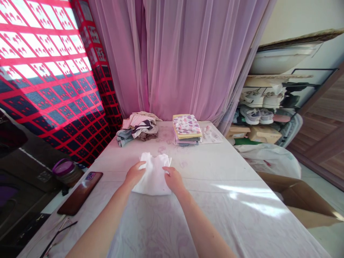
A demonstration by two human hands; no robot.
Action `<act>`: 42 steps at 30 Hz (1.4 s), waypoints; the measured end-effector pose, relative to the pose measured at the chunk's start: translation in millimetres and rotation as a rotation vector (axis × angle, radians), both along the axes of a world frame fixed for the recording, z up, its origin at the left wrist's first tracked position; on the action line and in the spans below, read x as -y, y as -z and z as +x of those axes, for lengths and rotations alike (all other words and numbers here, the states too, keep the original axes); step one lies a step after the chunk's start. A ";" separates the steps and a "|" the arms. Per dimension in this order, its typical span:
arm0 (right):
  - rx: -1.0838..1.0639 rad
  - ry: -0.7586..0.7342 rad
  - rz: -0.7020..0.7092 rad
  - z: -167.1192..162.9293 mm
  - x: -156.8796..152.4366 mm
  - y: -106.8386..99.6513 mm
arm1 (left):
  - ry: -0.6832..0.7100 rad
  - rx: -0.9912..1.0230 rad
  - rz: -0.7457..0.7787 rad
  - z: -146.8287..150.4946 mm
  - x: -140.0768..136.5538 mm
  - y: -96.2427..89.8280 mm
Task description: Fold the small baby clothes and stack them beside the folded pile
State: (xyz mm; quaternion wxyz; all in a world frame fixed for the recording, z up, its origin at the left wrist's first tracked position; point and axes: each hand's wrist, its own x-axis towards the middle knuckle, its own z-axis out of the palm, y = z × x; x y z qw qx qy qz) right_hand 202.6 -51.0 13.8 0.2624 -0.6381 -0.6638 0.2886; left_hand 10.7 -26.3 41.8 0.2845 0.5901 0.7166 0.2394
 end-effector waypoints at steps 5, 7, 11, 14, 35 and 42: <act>-0.021 -0.021 0.026 -5.4 -0.5 -11.2 | 0.103 -0.095 0.092 23.0 7.6 -12.4; -0.038 -0.023 0.023 -7.5 -2.6 -16.1 | 0.153 -0.143 0.131 32.8 11.5 -14.7; -0.084 0.006 -0.043 -8.3 -9.0 -22.1 | 0.174 -0.042 0.122 46.7 16.1 -12.3; -0.119 0.026 -0.100 -6.6 -12.9 -23.2 | 0.159 0.198 0.029 52.2 19.2 -9.7; 0.474 0.484 0.367 140.0 -24.3 -132.3 | 0.176 -0.369 0.389 7.8 -37.2 57.8; 0.750 0.513 0.042 204.8 -128.4 -120.9 | 0.211 -0.526 0.382 4.5 -36.4 71.9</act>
